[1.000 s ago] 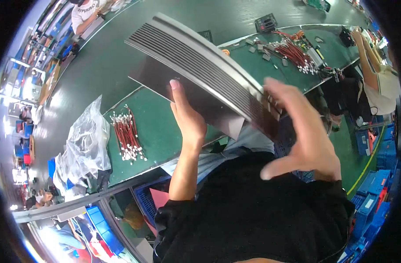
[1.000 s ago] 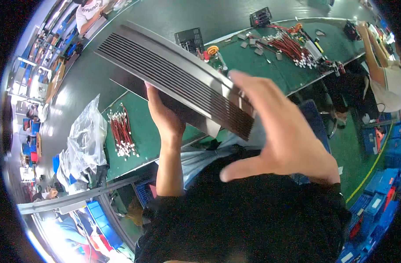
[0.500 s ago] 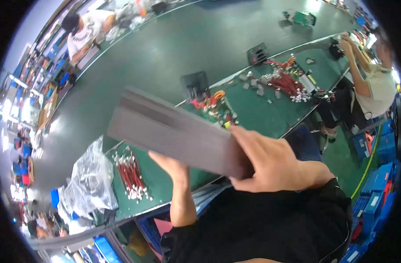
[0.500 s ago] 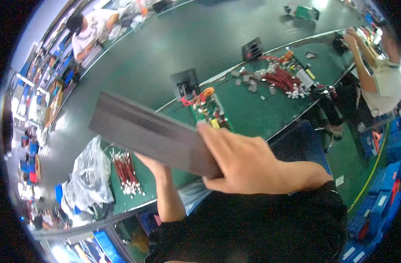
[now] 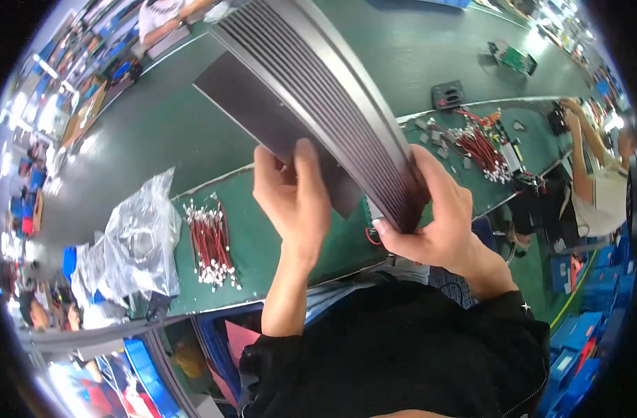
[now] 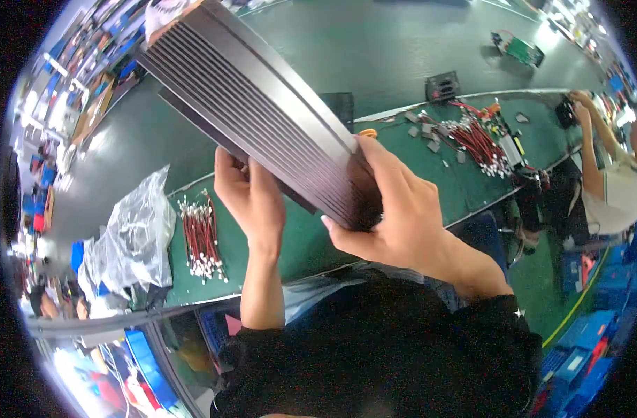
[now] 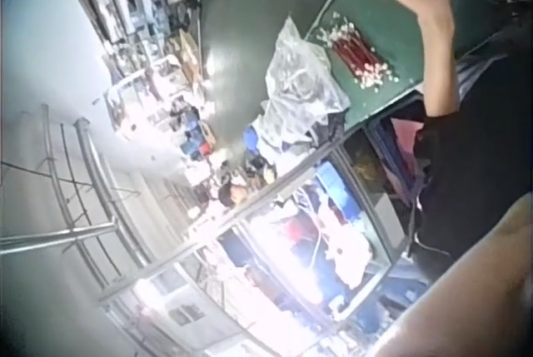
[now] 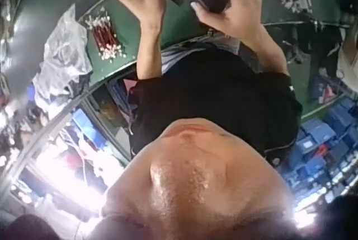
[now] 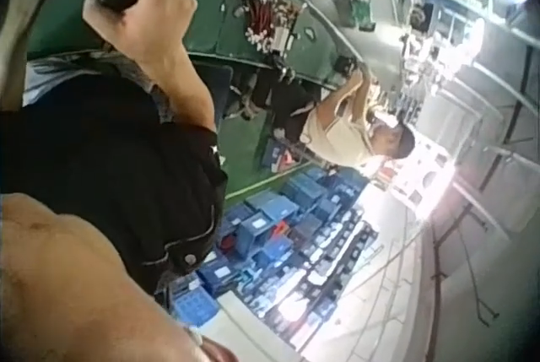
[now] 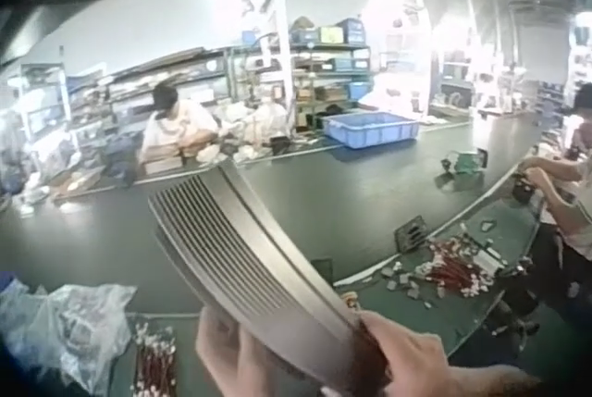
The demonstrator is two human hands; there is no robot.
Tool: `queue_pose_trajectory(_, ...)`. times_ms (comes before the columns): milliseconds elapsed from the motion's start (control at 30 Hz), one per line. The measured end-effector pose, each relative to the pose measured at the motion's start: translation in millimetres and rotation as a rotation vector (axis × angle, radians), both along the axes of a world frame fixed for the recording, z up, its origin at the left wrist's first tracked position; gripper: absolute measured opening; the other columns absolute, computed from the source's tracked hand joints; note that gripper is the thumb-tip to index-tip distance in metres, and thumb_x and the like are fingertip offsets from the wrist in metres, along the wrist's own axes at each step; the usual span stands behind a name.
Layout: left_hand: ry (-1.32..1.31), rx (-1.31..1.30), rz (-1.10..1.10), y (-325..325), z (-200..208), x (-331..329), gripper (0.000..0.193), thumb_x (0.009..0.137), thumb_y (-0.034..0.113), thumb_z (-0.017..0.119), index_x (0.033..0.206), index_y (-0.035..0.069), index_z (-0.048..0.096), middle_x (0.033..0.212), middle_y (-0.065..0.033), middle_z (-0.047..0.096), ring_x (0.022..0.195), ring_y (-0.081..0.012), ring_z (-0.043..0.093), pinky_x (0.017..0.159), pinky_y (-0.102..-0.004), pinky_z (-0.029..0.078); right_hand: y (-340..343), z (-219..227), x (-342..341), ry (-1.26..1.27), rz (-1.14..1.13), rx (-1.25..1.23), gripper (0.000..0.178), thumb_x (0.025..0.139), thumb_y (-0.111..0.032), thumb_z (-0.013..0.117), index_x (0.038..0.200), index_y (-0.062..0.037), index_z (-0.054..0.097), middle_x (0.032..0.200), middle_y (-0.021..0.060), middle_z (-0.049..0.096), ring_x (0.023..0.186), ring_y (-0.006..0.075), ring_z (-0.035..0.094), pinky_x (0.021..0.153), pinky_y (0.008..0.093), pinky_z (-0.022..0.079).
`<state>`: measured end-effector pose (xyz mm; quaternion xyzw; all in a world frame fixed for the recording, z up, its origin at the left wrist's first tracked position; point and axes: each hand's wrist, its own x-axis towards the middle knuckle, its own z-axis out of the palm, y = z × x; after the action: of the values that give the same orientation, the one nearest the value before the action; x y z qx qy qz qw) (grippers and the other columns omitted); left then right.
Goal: Assembling circuit boards into metal housings and connecting internal components.
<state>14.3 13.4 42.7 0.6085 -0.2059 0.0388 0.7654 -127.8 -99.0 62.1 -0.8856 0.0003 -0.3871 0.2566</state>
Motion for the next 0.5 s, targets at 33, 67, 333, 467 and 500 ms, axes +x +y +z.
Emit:
queue_pose_trajectory(33, -0.064, -0.036, 0.033, 0.0, -0.1, -0.2, 0.007, 0.093, 0.003, 0.057, 0.093, -0.001, 0.051, 0.075, 0.0009, 0.054, 0.063, -0.002, 0.044, 0.054, -0.0201, 0.037, 1.5, -0.7, 3.1, 0.006, 0.029, -0.001, 0.078, 0.065, -0.013, 0.081, 0.13, 0.0145, 0.046, 0.101, 0.0206, 0.065, 0.081, 0.0241, 0.069, 0.073, 0.0306, 0.054)
queue_pose_trajectory(67, 0.002, -0.029, -0.02, 7.4, -1.4, 1.5, 0.009, 0.092, 0.002, 0.058, 0.097, -0.002, 0.052, 0.081, -0.0033, 0.059, 0.067, -0.0041, 0.05, 0.057, -0.0199, 0.04, 4.0, -1.0, 3.5, 0.01, 0.036, 0.005, 0.078, 0.066, -0.012, 0.08, 0.13, 0.0148, 0.046, 0.1, 0.0202, 0.065, 0.081, 0.0235, 0.068, 0.073, 0.0303, 0.054)
queue_pose_trajectory(333, -0.09, 0.015, 0.184, 37.0, -17.3, 33.8, 0.035, 0.104, 0.027, 0.044, 0.101, -0.005, 0.056, 0.074, -0.0002, 0.049, 0.07, -0.0087, 0.038, 0.065, -0.0227, 0.037, 9.2, -4.7, 12.8, 0.103, 0.133, 0.153, 0.078, 0.068, -0.015, 0.079, 0.131, 0.014, 0.045, 0.097, 0.0151, 0.064, 0.077, 0.017, 0.063, 0.069, 0.0267, 0.051)
queue_pose_trajectory(467, -0.077, -0.05, 0.031, 36.4, -7.0, 25.8, 0.026, 0.098, 0.017, 0.06, 0.106, -0.007, 0.061, 0.075, -0.002, 0.059, 0.068, -0.0067, 0.048, 0.062, -0.0234, 0.041, 9.5, -6.6, 17.3, 0.045, 0.179, 0.127, 0.079, 0.068, -0.016, 0.079, 0.132, 0.0136, 0.044, 0.099, 0.0139, 0.064, 0.077, 0.0149, 0.061, 0.069, 0.025, 0.05)
queue_pose_trajectory(500, -0.076, -0.049, 0.035, 35.8, -7.6, 23.0, 0.026, 0.098, 0.017, 0.06, 0.106, -0.007, 0.061, 0.075, -0.002, 0.059, 0.068, -0.0067, 0.048, 0.062, -0.0234, 0.041, 11.1, -6.2, 17.3, 0.055, 0.17, 0.128, 0.079, 0.069, -0.016, 0.079, 0.133, 0.0134, 0.044, 0.1, 0.0138, 0.064, 0.078, 0.0143, 0.061, 0.069, 0.0247, 0.049)
